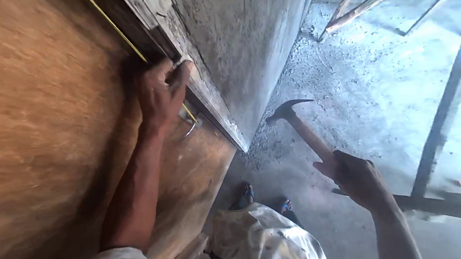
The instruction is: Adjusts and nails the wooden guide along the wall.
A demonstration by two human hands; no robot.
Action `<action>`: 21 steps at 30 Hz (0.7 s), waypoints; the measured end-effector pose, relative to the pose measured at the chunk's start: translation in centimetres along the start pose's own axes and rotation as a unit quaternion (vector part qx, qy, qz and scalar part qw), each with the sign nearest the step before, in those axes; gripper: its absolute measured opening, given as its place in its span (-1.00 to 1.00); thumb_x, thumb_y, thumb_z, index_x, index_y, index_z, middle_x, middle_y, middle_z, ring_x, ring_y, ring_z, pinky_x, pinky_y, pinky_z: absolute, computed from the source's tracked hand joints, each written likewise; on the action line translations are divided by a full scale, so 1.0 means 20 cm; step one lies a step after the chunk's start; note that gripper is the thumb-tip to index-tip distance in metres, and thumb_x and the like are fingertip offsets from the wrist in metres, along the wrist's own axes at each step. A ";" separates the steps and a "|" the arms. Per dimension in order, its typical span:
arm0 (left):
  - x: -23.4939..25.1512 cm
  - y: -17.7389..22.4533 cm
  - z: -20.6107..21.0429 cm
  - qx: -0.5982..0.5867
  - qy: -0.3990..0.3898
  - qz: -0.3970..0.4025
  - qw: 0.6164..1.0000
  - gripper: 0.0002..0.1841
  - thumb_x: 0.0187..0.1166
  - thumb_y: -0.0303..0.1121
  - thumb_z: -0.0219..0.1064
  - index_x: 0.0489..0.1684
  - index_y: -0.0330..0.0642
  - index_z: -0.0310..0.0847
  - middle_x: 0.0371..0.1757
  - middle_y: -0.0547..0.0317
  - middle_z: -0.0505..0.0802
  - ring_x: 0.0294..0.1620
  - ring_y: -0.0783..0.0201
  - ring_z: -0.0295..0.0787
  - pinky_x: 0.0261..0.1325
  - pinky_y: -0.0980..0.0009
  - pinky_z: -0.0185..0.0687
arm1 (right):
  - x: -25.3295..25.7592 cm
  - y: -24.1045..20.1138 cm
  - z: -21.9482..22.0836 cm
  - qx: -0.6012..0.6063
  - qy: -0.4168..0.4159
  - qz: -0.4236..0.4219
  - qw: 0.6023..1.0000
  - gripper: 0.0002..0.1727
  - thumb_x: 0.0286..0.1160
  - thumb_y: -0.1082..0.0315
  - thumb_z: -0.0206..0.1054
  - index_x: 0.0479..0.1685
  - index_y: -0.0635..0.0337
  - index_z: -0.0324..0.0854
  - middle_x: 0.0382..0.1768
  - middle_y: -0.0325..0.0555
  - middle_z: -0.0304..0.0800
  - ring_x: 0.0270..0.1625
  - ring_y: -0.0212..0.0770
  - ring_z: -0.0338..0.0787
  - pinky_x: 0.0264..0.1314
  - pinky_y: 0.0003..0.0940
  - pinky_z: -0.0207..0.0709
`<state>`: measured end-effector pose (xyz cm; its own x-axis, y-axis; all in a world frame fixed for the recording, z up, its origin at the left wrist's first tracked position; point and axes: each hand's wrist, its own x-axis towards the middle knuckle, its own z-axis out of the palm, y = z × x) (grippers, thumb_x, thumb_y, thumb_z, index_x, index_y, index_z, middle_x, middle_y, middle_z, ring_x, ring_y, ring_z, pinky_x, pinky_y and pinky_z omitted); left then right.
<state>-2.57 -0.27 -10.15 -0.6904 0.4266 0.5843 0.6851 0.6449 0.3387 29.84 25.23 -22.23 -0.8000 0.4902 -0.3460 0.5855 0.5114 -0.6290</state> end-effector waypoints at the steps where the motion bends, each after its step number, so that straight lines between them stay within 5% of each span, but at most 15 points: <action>1: 0.00 -0.01 0.00 -0.007 0.006 0.006 1.000 -0.51 0.68 0.03 0.31 -0.48 -0.25 0.65 -0.59 0.17 0.66 -0.58 0.40 0.54 -0.40 0.36 0.48 | 0.00 0.00 0.01 0.002 -0.001 0.005 1.000 -0.53 0.50 -0.11 0.47 -0.26 0.19 0.65 -0.57 -0.09 0.61 -0.51 -0.08 0.65 -0.39 0.05 0.49; 14: 0.03 -0.09 -0.01 -0.018 0.012 0.079 0.997 -0.50 0.73 -0.02 0.29 -0.48 -0.32 0.59 -0.58 0.13 0.64 -0.57 0.46 0.53 -0.38 0.46 0.47 | 0.02 0.20 0.38 0.043 -0.072 0.091 0.992 -0.50 0.54 -0.17 0.41 -0.14 0.16 0.67 -0.45 -0.04 0.70 -0.41 -0.03 0.74 -0.25 0.10 0.60; 21: -0.03 -0.06 0.01 -0.051 0.015 0.027 0.998 -0.58 0.68 -0.07 0.35 -0.35 -0.33 0.71 -0.49 0.13 0.76 -0.50 0.46 0.66 -0.33 0.45 0.65 | -0.04 0.25 0.37 0.064 -0.062 0.122 0.988 -0.47 0.50 -0.13 0.47 -0.15 0.25 0.70 -0.41 0.09 0.75 -0.34 0.12 0.77 -0.19 0.26 0.61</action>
<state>-3.02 -1.11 -11.07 -0.6461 0.4384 0.6248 0.7417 0.5539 0.3784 32.47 22.21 -30.27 -0.6513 0.4940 -0.5760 0.7480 0.2904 -0.5968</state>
